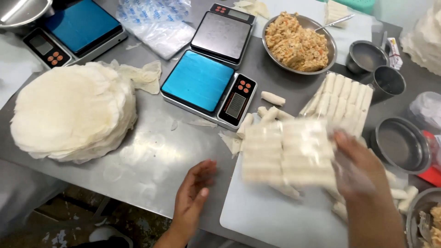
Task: Workers are weighing batches of spring rolls on digital scales and then packaging them into clear plastic bags.
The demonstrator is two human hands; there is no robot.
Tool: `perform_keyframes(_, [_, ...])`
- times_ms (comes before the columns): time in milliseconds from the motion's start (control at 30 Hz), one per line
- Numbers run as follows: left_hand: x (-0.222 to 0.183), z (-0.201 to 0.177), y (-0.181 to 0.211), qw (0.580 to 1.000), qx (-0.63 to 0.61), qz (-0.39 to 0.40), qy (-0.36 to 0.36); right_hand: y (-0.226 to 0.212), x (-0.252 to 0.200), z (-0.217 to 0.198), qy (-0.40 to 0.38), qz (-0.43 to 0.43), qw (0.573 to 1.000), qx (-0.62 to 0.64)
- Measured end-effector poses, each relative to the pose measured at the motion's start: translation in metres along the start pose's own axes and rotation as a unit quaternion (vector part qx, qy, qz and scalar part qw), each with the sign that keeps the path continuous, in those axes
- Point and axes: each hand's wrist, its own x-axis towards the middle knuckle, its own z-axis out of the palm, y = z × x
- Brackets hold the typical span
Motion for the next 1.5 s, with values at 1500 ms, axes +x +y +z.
perform_keyframes(1500, [0.023, -0.034, -0.013, 0.987, -0.111, 0.002, 0.113, 0.067, -0.001, 0.242, -0.279, -0.184, 0.913, -0.233])
